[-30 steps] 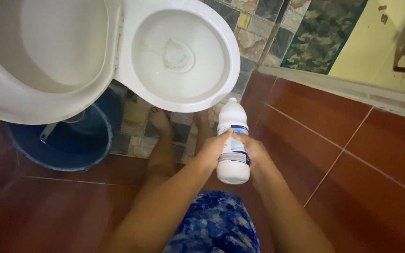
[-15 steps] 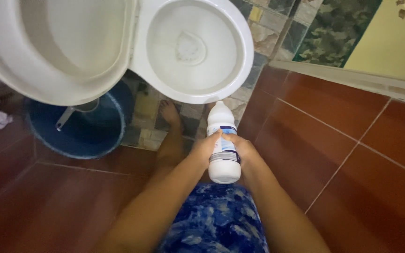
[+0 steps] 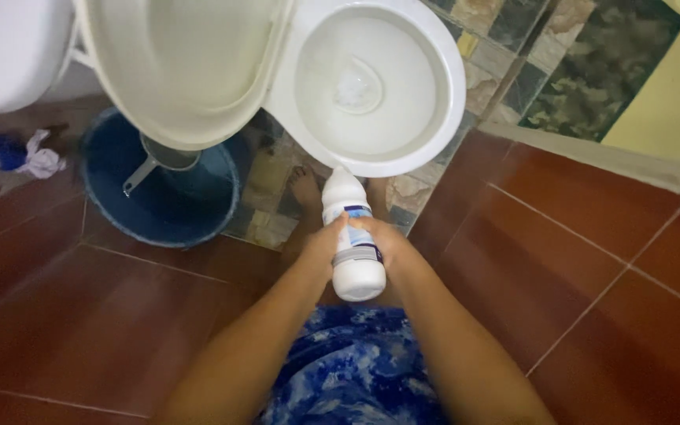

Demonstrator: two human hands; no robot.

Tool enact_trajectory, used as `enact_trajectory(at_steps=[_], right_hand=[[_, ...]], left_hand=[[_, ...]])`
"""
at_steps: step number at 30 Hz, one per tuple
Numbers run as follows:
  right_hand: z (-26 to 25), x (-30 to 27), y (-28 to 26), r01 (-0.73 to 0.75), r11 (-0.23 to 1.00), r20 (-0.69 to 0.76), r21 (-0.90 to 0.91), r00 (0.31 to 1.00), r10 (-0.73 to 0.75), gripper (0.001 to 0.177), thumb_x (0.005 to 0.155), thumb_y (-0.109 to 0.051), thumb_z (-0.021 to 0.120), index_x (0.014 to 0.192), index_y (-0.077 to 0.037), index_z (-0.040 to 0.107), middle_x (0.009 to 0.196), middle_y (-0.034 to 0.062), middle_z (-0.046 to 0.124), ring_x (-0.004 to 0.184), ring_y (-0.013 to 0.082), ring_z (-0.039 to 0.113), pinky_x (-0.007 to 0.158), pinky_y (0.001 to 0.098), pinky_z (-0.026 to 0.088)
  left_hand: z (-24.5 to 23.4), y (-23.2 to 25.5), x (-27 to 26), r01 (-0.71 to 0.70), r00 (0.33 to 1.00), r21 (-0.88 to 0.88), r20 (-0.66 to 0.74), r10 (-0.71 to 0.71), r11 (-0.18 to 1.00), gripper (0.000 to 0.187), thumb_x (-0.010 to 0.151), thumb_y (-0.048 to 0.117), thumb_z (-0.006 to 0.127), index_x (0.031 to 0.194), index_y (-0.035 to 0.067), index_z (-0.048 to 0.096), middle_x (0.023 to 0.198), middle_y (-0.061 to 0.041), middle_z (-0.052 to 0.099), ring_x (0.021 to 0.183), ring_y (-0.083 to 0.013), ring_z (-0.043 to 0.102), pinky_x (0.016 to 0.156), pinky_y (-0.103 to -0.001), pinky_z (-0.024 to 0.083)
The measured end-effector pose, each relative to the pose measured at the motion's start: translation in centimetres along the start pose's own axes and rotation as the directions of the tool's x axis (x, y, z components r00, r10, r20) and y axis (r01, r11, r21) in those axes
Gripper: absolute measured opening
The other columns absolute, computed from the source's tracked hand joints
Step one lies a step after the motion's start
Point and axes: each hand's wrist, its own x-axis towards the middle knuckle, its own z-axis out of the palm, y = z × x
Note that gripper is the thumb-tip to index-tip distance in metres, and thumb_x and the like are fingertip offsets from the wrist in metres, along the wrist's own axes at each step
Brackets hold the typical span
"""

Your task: Clean the toilet and a bathroom shelf using cleaning liquid and a sponge.

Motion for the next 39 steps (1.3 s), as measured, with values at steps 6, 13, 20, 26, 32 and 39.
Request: enact_trajectory(at_steps=[6, 13, 20, 26, 32, 39], right_hand=[[6.2, -1.7, -4.1, -0.001, 0.997, -0.065, -0.073, 0.998, -0.003, 0.042, 0.085, -0.021, 0.075, 0.119, 0.0, 0.062, 0.098, 0.0192, 0.075, 0.078, 0.0332, 0.074, 0.071, 0.0506, 0.062], [3.1, 0.8, -5.7, 0.058, 0.998, 0.034, -0.029, 0.998, -0.057, 0.049, 0.087, -0.023, 0.074, 0.126, 0.004, 0.06, 0.1, 0.021, 0.074, 0.079, 0.0344, 0.074, 0.069, 0.0502, 0.063], [1.8, -4.6, -12.3, 0.064, 0.878, -0.065, -0.473, 0.992, -0.108, 0.06, 0.082, -0.025, 0.074, 0.133, -0.002, 0.053, 0.111, 0.021, 0.074, 0.095, 0.0338, 0.075, 0.08, 0.0476, 0.063], [0.7, -4.6, -18.5, -0.107, 0.002, -0.096, -0.994, 0.881, -0.463, 0.078, 0.079, -0.038, 0.084, 0.136, 0.002, 0.049, 0.119, 0.0258, 0.068, 0.11, 0.0392, 0.068, 0.093, 0.0465, 0.055], [-1.2, -3.7, -22.7, -0.287, -0.187, -0.122, -0.94, 0.789, -0.602, 0.075, 0.075, -0.039, 0.08, 0.133, 0.001, 0.053, 0.12, 0.0252, 0.07, 0.112, 0.0392, 0.07, 0.098, 0.047, 0.055], [-1.4, -1.4, -25.4, -0.26, -0.152, -0.066, -0.953, 0.671, -0.739, 0.078, 0.073, -0.042, 0.086, 0.127, 0.005, 0.054, 0.118, 0.0262, 0.067, 0.111, 0.0413, 0.067, 0.095, 0.047, 0.053]], left_hand=[[-0.5, 4.0, 0.3, -0.089, 0.992, -0.102, 0.084, 0.098, 0.991, 0.062, 0.086, 0.037, 0.078, 0.125, -0.009, 0.061, 0.109, -0.021, 0.071, 0.093, -0.0323, 0.071, 0.076, -0.047, 0.062], [2.7, 5.5, -2.1, -0.12, 0.993, -0.068, -0.032, 0.118, 0.99, 0.057, 0.086, 0.033, 0.075, 0.123, -0.007, 0.057, 0.104, -0.019, 0.073, 0.088, -0.0332, 0.074, 0.076, -0.047, 0.063], [6.5, 2.5, 3.3, -0.252, 0.933, 0.124, 0.294, 0.207, 0.96, 0.066, 0.099, 0.055, 0.06, 0.138, 0.001, 0.058, 0.115, -0.01, 0.069, 0.105, -0.023, 0.064, 0.088, -0.04, 0.048], [8.2, 4.1, 7.6, -0.307, 0.949, 0.516, 0.229, 0.217, 0.799, 0.056, 0.104, 0.049, 0.053, 0.133, 0.003, 0.062, 0.108, -0.008, 0.065, 0.093, -0.0225, 0.054, 0.081, -0.041, 0.045], [1.3, 9.6, 10.3, -0.321, 0.925, 0.533, -0.001, 0.38, 0.783, 0.048, 0.099, 0.042, 0.057, 0.109, -0.003, 0.072, 0.097, -0.016, 0.07, 0.083, -0.0272, 0.061, 0.076, -0.044, 0.049], [-2.4, 14.3, 0.1, -0.07, 0.87, 0.813, -0.234, 0.434, 0.579, 0.051, 0.099, 0.044, 0.051, 0.124, 0.002, 0.066, 0.124, -0.021, 0.064, 0.111, -0.0365, 0.062, 0.094, -0.05, 0.049]])
